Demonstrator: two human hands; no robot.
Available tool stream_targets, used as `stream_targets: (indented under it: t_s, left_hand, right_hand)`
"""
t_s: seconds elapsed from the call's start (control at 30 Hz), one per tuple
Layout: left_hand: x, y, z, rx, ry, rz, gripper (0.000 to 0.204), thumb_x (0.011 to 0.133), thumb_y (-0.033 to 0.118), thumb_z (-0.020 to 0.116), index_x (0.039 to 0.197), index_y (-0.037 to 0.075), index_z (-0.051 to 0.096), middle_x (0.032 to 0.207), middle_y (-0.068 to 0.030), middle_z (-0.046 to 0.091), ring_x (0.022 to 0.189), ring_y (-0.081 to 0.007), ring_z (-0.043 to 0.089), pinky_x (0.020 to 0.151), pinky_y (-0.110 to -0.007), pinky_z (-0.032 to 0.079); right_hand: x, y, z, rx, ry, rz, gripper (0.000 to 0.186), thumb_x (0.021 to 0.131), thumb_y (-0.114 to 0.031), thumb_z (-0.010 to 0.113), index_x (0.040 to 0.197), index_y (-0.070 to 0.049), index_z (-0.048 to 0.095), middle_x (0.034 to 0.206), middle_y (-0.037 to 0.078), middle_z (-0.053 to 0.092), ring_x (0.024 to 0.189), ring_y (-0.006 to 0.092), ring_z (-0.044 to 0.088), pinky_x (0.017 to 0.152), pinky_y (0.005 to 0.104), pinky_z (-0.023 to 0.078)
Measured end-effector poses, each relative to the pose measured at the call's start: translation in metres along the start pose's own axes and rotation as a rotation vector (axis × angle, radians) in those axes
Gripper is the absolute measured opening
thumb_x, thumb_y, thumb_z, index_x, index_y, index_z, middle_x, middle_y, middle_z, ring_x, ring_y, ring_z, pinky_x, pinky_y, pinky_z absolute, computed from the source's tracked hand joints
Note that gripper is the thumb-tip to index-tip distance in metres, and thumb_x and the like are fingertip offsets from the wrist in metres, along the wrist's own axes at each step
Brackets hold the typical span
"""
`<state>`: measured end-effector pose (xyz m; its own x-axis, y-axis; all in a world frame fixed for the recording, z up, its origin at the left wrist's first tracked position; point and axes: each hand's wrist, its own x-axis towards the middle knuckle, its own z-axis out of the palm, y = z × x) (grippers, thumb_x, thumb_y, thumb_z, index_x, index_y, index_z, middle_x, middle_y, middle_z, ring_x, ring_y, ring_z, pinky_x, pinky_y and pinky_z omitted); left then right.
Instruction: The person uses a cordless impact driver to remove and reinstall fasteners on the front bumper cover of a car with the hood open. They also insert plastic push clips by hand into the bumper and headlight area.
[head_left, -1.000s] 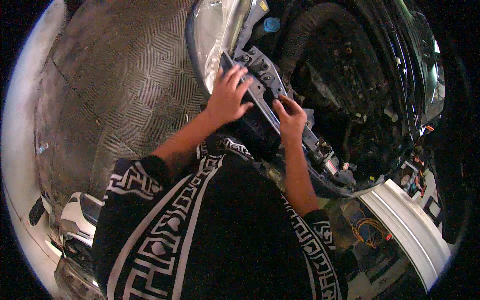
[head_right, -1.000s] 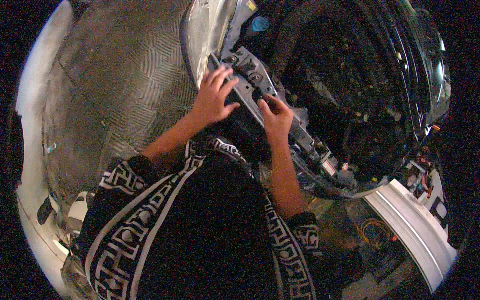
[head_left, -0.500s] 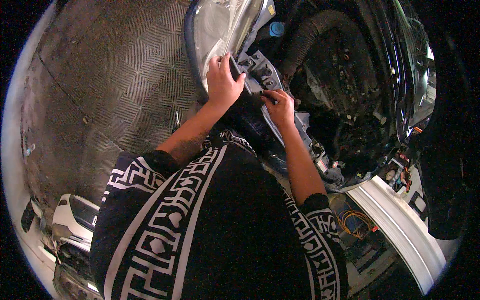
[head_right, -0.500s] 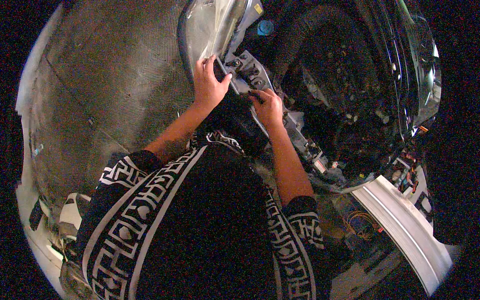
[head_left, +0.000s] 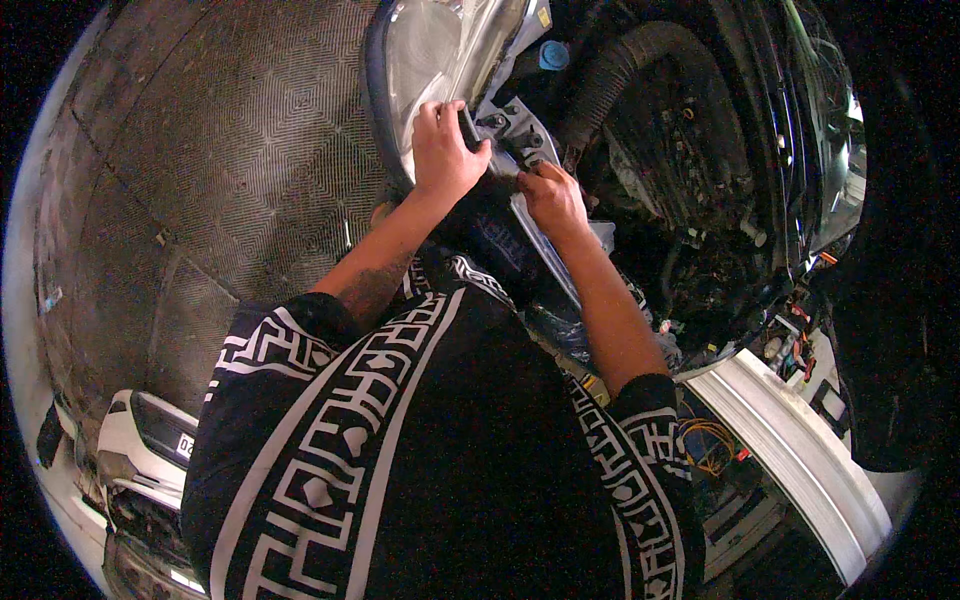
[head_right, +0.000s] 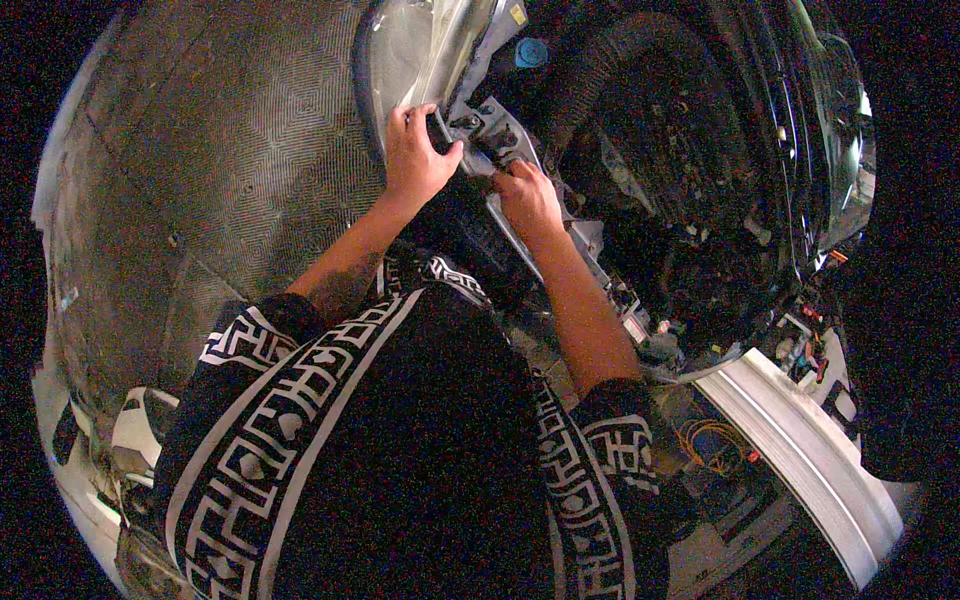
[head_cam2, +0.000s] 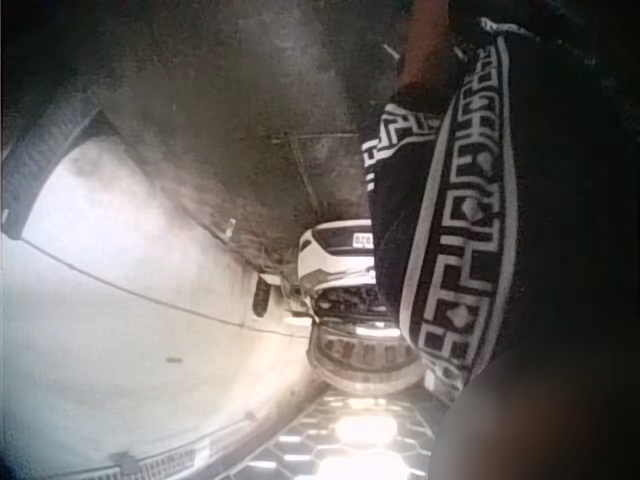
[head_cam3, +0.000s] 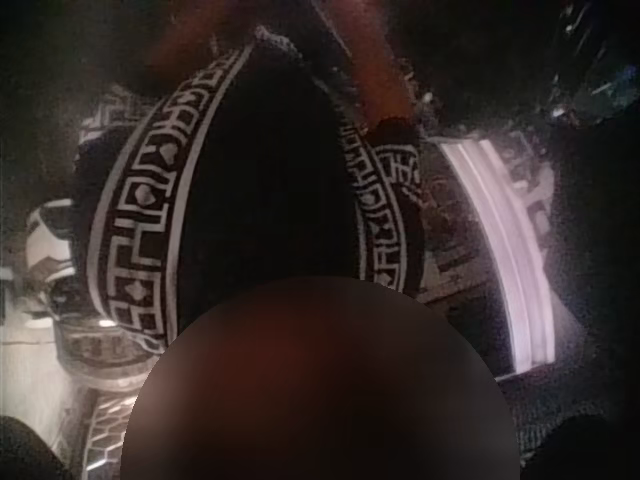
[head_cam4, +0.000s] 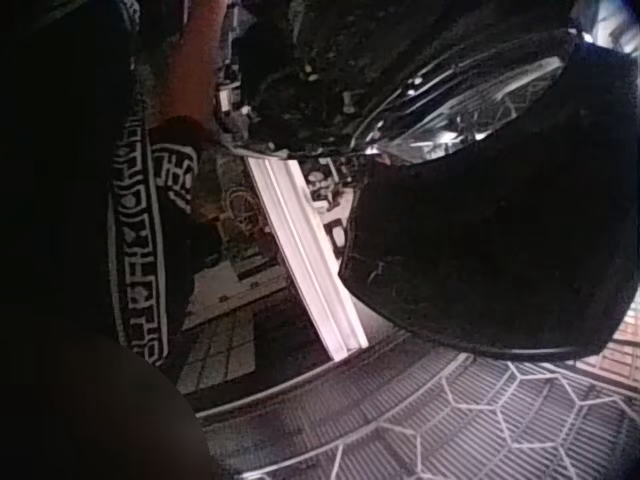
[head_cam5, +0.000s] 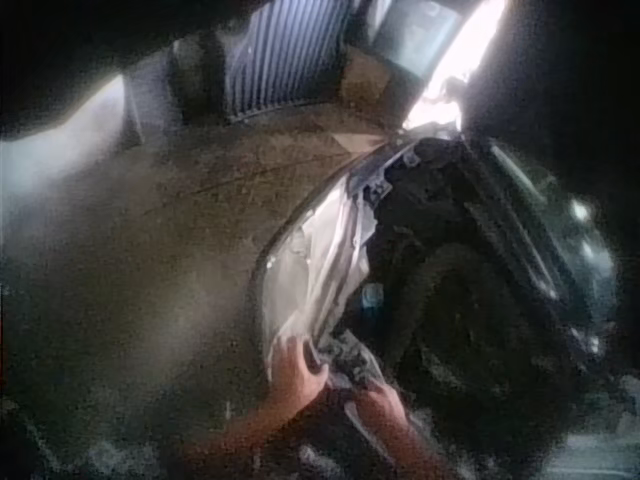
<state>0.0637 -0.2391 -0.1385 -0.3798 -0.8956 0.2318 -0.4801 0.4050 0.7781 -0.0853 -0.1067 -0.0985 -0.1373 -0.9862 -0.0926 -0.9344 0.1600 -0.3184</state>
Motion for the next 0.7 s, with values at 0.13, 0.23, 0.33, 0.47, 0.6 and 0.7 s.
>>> stream_targets:
  t_s: [0.13, 0.23, 0.33, 0.47, 0.6, 0.7]
  left_hand:
    - [0.001, 0.000, 0.000, 0.013, -0.003, 0.007, 0.064, 0.062, 0.020, 0.084, 0.117, 0.004, 0.053, 0.110, -0.0176, 0.049, 0.105, -0.0375, 0.052, 0.091, -0.046, 0.044]
    - [0.000, 0.001, -0.005, 0.014, -0.032, 0.000, 0.066, 0.063, 0.020, 0.084, 0.119, 0.004, 0.053, 0.113, -0.0180, 0.049, 0.106, -0.0373, 0.051, 0.092, -0.046, 0.044]
    - [0.000, 0.004, -0.009, 0.044, -0.064, 0.043, 0.064, 0.065, 0.018, 0.082, 0.121, 0.005, 0.053, 0.120, -0.0179, 0.049, 0.109, -0.0368, 0.051, 0.094, -0.046, 0.042]
    - [0.000, 0.012, -0.010, 0.097, -0.274, 0.438, 0.049, 0.072, 0.021, 0.076, 0.115, 0.005, 0.060, 0.126, -0.0137, 0.053, 0.117, -0.0330, 0.051, 0.101, -0.045, 0.038]
    - [0.013, 0.021, 0.002, 0.357, -0.670, 0.666, 0.033, 0.076, 0.027, 0.070, 0.101, 0.006, 0.067, 0.110, -0.0109, 0.061, 0.116, -0.0291, 0.052, 0.099, -0.046, 0.039]
    - [0.024, 0.021, 0.016, 0.348, -0.805, 0.762, 0.026, 0.073, 0.024, 0.071, 0.092, 0.008, 0.068, 0.104, -0.0103, 0.061, 0.112, -0.0279, 0.053, 0.096, -0.046, 0.039]
  right_hand:
    - [0.010, -0.002, -0.006, -0.088, -0.184, 0.016, 0.013, 0.077, -0.008, 0.059, 0.084, -0.007, 0.070, 0.089, 0.016, 0.062, 0.092, 0.0338, 0.064, 0.080, 0.0441, 0.053]
    - [0.018, -0.003, -0.008, -0.206, -0.213, -0.112, 0.011, 0.078, -0.010, 0.064, 0.085, -0.008, 0.072, 0.083, 0.013, 0.059, 0.085, 0.0332, 0.065, 0.073, 0.0440, 0.053]
    - [0.019, -0.004, -0.005, -0.078, -0.222, 0.166, 0.011, 0.078, -0.014, 0.068, 0.083, -0.005, 0.071, 0.082, 0.018, 0.067, 0.079, 0.0374, 0.066, 0.073, 0.0462, 0.054]
    - [0.007, -0.006, 0.003, 0.037, -0.077, 0.364, 0.020, 0.078, -0.021, 0.074, 0.084, -0.003, 0.071, 0.080, 0.020, 0.068, 0.077, 0.0385, 0.067, 0.070, 0.0453, 0.053]
    - [-0.011, -0.004, 0.003, 0.171, 0.004, 0.382, 0.022, 0.079, -0.022, 0.074, 0.089, -0.003, 0.072, 0.090, 0.020, 0.068, 0.085, 0.0389, 0.066, 0.075, 0.0450, 0.052]
    - [-0.015, 0.001, -0.001, 0.233, 0.016, 0.389, 0.020, 0.080, -0.020, 0.071, 0.090, -0.003, 0.071, 0.093, 0.019, 0.067, 0.087, 0.0396, 0.065, 0.078, 0.0462, 0.052]
